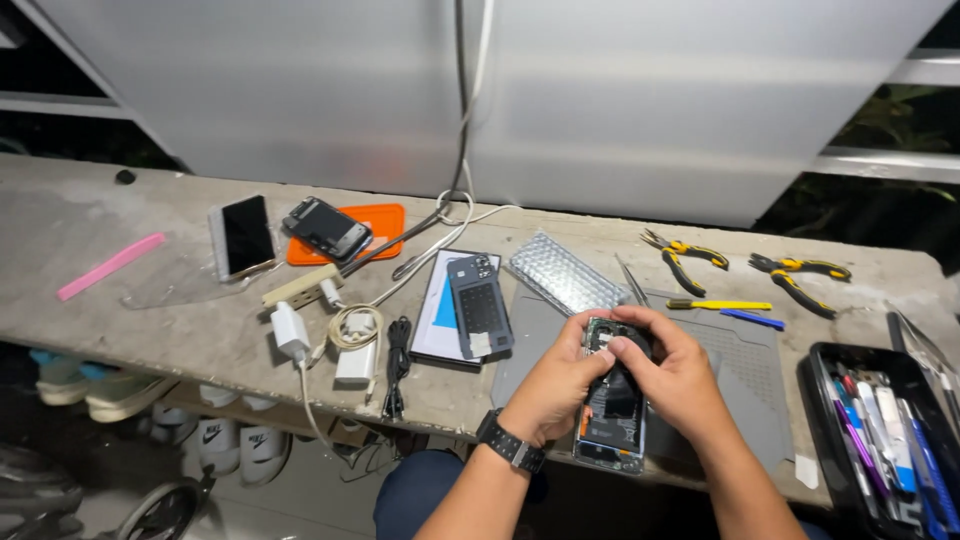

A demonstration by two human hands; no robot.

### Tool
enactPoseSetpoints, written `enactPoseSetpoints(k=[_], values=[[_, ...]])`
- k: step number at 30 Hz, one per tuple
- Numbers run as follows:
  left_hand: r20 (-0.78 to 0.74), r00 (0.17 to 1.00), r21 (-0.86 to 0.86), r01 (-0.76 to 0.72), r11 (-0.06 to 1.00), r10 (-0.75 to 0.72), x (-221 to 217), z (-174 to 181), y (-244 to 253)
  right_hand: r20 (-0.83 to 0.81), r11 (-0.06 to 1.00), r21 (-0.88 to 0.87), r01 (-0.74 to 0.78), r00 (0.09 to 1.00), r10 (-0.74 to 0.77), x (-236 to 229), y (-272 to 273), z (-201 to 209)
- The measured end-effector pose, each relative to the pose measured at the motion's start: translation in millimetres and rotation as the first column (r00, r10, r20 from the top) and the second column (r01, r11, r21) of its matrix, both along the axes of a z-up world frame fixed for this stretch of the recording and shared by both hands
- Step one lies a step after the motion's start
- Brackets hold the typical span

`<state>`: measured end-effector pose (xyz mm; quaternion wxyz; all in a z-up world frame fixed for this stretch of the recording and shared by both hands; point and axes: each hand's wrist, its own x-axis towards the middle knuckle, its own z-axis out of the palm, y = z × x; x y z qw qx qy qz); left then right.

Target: Clearing a cluttered workbench by sorting and placing tools and electronic parts into a storage container.

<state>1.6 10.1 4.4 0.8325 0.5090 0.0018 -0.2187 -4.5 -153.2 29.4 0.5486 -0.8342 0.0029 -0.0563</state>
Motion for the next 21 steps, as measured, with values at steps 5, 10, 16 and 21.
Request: enactPoseSetpoints(k=[5,10,16,21], values=[[0.007,0.986,-0.253,-0.162,0.954,0.169,25.3,-31.3,20.7,0.112,0.967,0.254,0.017,0.993,-0.047,-7.1,11.4,-2.4],[-0.069,0.894,-0.298,-0.442,0.846,0.443,-4.1,68.8,88.8,0.064,0.984,0.176,0.011,0.998,-0.022,-7.2,42.3,-3.7],[-0.052,0.774,-0.223,-0.624,0.748,0.631,-2.6,77.1,133.8,-0.012,0.956,-0.279,-0.095,0.995,0.095,24.0,113.2,-7.5],[-0.078,0.752,-0.219,-0.654,0.724,0.655,10.6,52.5,152.1,-0.113,0.812,-0.552,-0.189,0.982,0.152,27.3,154.1,22.5]])
